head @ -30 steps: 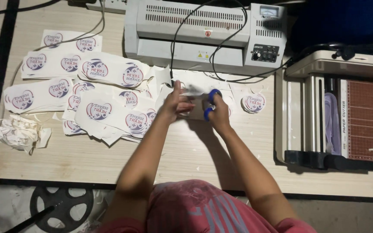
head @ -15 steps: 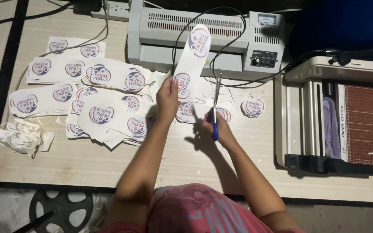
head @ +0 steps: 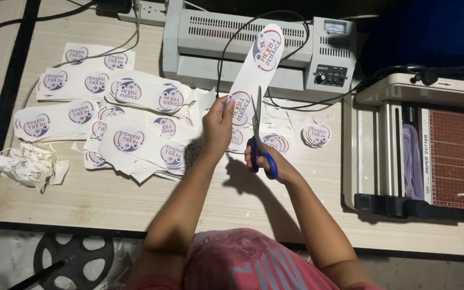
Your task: The person uses blue-handled scissors to cut out circular stickers from a sheet of white paper. They hold the paper with their left hand and cut around the printed design with their right hand, placing the finished stickers on the table.
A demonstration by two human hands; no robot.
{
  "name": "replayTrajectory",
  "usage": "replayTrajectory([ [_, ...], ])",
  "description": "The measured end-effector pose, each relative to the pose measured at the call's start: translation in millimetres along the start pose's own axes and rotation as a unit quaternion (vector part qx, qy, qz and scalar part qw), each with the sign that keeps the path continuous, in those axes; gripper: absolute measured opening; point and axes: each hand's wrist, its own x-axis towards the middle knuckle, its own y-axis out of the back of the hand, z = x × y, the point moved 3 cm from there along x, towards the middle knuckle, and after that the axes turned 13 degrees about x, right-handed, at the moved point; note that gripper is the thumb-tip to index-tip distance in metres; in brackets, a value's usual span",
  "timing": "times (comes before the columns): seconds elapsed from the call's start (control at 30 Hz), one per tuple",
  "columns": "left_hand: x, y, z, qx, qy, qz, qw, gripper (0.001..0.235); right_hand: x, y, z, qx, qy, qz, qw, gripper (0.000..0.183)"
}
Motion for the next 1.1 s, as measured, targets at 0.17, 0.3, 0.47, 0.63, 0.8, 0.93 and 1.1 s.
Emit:
replayTrajectory([
  [0.17,-0.1,-1.4,1.0,-0.01,-0.014,0.0,1.0,0.027,0.7,4.6,4.7,0.014,0.01,0.005,1.0,0.088],
  [0.3,2.1,-1.2,-2.1,0.001,-0.009,-0.001,1.0,0.027,0.0,12.0,9.2,-0.011,0.0,0.027,1.0,0.081],
  [0.47,4.9,-1.3,-8.6,-0.018,-0.011,0.004,1.0,0.027,-1.6,16.4,11.0,-0.011,-0.015,0.06,0.998,0.067],
  [0.63,8.2,6.7,-2.0,-0.042,-0.007,0.002,0.999,0.028,-3.3,24.6,15.7,-0.041,-0.041,0.1,0.993,0.057],
  [0.8,11.4,19.3,6.8,0.054,-0.007,0.023,0.998,0.024,-8.7,34.5,21.8,-0.1,-0.066,0.139,0.983,0.056],
  [0.93,11.7,18.6,5.2,0.046,-0.035,-0.019,0.998,0.023,-11.2,27.5,8.1,-0.076,-0.063,0.097,0.99,0.061],
  [1.1,14.1,15.8,5.0,0.101,-0.03,-0.073,0.992,0.028,-9.6,28.8,2.6,-0.073,-0.033,0.061,0.995,0.071],
])
